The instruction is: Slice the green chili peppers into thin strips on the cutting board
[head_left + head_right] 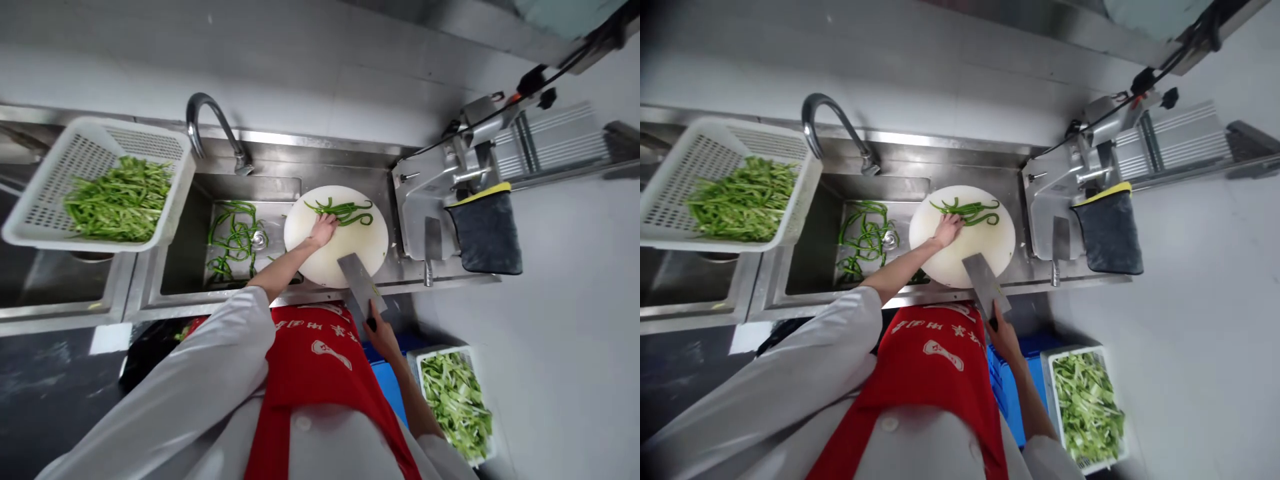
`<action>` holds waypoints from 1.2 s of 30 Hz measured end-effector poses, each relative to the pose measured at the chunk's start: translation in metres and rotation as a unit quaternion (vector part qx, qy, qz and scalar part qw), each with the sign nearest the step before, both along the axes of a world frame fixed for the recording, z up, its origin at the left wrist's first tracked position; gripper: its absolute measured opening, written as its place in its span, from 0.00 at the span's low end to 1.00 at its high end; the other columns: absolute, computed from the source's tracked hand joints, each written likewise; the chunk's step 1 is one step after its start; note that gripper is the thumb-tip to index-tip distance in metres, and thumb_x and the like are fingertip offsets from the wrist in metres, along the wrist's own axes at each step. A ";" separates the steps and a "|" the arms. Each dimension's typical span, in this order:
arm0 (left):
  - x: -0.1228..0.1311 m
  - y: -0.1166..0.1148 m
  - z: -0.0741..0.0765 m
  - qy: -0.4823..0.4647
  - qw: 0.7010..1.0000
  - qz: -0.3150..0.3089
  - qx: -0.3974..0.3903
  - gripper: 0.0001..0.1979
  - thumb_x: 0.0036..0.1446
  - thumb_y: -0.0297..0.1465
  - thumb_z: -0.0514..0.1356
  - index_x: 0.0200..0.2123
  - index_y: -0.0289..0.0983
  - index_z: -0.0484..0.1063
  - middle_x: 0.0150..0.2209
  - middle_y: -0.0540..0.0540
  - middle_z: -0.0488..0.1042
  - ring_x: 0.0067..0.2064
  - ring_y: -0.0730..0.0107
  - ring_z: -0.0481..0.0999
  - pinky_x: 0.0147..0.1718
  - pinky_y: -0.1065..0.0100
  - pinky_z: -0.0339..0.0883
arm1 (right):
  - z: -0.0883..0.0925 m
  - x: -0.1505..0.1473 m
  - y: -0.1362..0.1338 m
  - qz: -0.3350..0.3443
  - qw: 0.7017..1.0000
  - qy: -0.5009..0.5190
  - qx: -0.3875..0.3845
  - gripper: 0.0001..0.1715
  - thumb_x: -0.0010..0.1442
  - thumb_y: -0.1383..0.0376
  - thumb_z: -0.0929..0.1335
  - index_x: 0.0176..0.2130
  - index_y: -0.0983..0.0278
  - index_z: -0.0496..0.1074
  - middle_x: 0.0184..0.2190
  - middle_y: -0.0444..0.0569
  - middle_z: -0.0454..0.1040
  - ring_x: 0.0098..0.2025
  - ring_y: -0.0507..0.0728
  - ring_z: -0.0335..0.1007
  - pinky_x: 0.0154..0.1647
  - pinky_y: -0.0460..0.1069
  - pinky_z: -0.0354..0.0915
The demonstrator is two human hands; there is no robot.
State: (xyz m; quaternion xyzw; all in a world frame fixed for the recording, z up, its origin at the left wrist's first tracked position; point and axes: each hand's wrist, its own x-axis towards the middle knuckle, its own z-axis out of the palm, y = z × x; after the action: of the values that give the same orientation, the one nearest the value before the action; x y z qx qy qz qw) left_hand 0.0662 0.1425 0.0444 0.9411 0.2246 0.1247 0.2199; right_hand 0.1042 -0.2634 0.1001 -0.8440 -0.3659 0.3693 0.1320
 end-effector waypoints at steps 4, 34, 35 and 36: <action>0.000 0.002 -0.015 -0.011 1.000 -0.001 -0.014 0.16 0.64 0.25 0.50 0.47 0.37 0.77 0.51 0.36 0.70 0.56 0.50 0.62 0.55 0.49 0.55 | 0.001 0.009 -0.021 0.027 0.996 -0.085 -0.004 0.39 0.70 0.56 0.60 0.73 0.64 0.48 0.43 0.57 0.81 0.41 0.67 0.80 0.40 0.54 0.71; -0.256 -0.130 -0.033 -0.224 0.841 0.471 -0.147 0.15 0.65 0.40 0.55 0.42 0.35 0.75 0.40 0.42 0.75 0.41 0.66 0.75 0.41 0.66 0.71 | -0.016 -0.043 0.099 0.232 0.945 -0.221 -0.068 0.36 0.75 0.54 0.51 0.75 0.58 0.33 0.44 0.57 0.78 0.39 0.59 0.77 0.43 0.50 0.67; -0.264 -0.133 -0.036 -0.221 0.837 0.476 -0.154 0.15 0.65 0.40 0.55 0.42 0.35 0.75 0.40 0.42 0.75 0.41 0.66 0.75 0.40 0.66 0.71 | -0.016 -0.049 0.102 0.244 0.941 -0.218 -0.081 0.35 0.75 0.54 0.51 0.75 0.57 0.34 0.45 0.58 0.78 0.39 0.59 0.77 0.43 0.51 0.68; -0.271 -0.135 -0.039 -0.218 0.835 0.479 -0.161 0.15 0.65 0.41 0.56 0.42 0.36 0.75 0.40 0.42 0.76 0.42 0.65 0.75 0.40 0.66 0.71 | -0.017 -0.053 0.104 0.258 0.938 -0.212 -0.096 0.35 0.75 0.55 0.52 0.75 0.57 0.35 0.45 0.57 0.78 0.39 0.59 0.77 0.43 0.51 0.68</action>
State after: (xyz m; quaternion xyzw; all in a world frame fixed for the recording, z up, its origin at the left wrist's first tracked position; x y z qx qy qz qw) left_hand -0.2047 0.0077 0.0052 0.6156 0.6104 0.3786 0.3243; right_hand 0.0516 -0.1591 0.0833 -0.7877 -0.5536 0.2368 -0.1305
